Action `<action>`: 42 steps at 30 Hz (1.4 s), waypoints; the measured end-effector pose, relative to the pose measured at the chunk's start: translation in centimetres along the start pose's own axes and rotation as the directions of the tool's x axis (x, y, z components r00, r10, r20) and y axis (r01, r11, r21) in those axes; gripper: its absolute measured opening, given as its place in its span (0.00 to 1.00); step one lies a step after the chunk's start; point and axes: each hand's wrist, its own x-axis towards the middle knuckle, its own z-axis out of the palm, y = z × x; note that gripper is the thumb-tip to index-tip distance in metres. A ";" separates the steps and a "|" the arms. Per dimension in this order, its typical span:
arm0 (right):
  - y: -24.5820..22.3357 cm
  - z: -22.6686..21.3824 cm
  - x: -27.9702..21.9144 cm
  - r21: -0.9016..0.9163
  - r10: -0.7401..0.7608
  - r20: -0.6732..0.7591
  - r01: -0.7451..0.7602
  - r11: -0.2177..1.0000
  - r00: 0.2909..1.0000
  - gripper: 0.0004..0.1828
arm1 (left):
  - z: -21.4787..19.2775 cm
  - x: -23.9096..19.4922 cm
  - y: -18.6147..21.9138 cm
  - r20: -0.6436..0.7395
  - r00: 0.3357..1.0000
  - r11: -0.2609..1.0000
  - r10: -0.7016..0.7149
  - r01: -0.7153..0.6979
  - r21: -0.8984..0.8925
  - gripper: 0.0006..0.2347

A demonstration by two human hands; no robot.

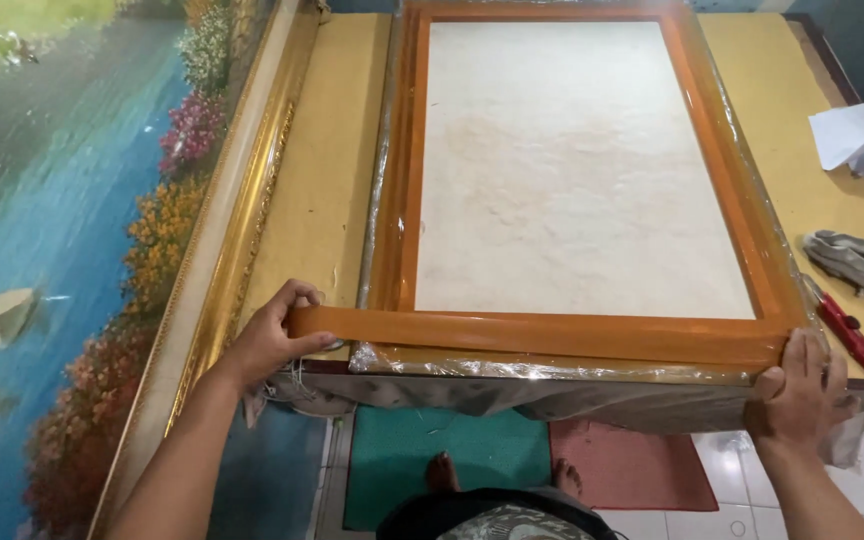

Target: Applying adhesive finishing tape to the edges of a picture frame and trimming it with a utility knife.

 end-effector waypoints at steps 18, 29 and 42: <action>-1.2 -0.5 -0.3 -0.007 0.018 0.002 -0.018 1.000 1.000 0.35 | -0.1 -0.3 -0.3 -0.088 0.938 0.929 0.334 -0.311 0.202 0.12; -16.4 2.8 -6.1 0.539 -0.481 -0.181 0.495 0.681 0.858 0.11 | -1.1 -0.6 2.6 -0.167 0.961 0.972 0.221 -0.231 -0.042 0.07; -33.4 5.2 -13.5 0.314 -0.939 0.110 0.884 0.345 0.327 0.38 | -0.2 0.3 0.8 -0.124 0.974 0.982 0.189 -0.189 0.017 0.06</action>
